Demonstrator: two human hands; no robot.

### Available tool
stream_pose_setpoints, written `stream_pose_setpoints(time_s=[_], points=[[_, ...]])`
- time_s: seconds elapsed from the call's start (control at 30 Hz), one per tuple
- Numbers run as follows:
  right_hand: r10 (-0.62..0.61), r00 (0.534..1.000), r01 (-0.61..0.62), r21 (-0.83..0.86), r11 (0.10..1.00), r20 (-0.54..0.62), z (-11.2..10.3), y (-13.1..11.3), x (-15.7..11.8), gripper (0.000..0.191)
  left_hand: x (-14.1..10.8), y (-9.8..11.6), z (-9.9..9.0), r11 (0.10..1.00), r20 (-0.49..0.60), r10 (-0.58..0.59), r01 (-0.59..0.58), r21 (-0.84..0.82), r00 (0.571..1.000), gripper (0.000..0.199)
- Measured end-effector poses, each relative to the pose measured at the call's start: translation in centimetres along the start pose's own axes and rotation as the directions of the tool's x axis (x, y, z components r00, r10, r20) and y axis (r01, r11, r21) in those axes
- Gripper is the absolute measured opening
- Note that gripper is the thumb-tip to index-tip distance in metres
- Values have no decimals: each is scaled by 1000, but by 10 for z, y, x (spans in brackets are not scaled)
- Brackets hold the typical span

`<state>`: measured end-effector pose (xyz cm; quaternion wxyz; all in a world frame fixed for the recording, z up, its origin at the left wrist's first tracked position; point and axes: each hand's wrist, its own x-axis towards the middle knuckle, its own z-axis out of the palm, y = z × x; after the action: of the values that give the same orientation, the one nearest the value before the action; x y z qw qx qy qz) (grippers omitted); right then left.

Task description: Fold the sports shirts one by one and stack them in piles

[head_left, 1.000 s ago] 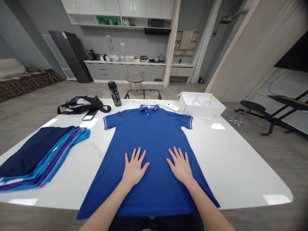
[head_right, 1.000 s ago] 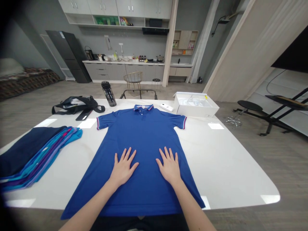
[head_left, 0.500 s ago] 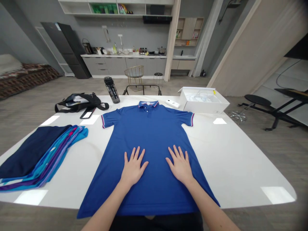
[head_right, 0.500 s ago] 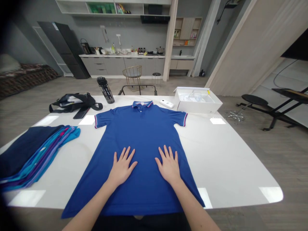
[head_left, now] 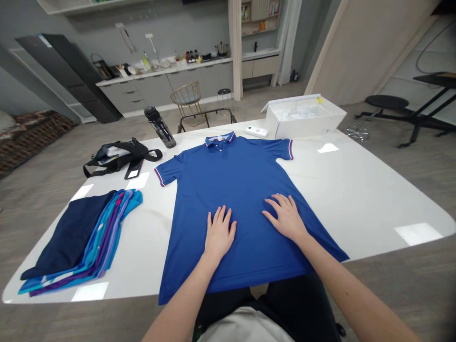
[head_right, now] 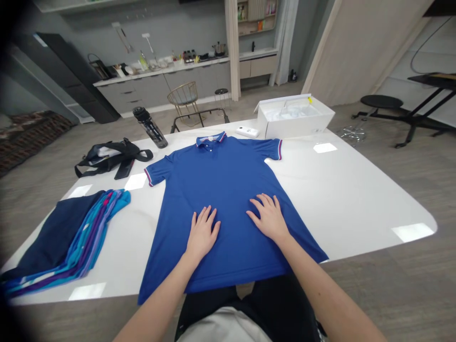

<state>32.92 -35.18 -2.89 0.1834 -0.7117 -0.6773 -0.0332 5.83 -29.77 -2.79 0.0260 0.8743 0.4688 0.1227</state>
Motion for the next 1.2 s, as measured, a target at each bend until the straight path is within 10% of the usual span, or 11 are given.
stream_pose_setpoints(time_s=[0.4,0.83,1.2], points=[[-95,987,89,46,995,129,-5,6,-12,48,0,3,3,1000,13,-10,10,0,1000,52],[41,977,-16,-124,992,207,-31,39,-90,60,-5,9,2,994,74,-109,108,20,991,61],[2,985,21,-135,991,171,-24,51,-104,63,-52,25,-3,999,35,-42,42,-8,999,60]])
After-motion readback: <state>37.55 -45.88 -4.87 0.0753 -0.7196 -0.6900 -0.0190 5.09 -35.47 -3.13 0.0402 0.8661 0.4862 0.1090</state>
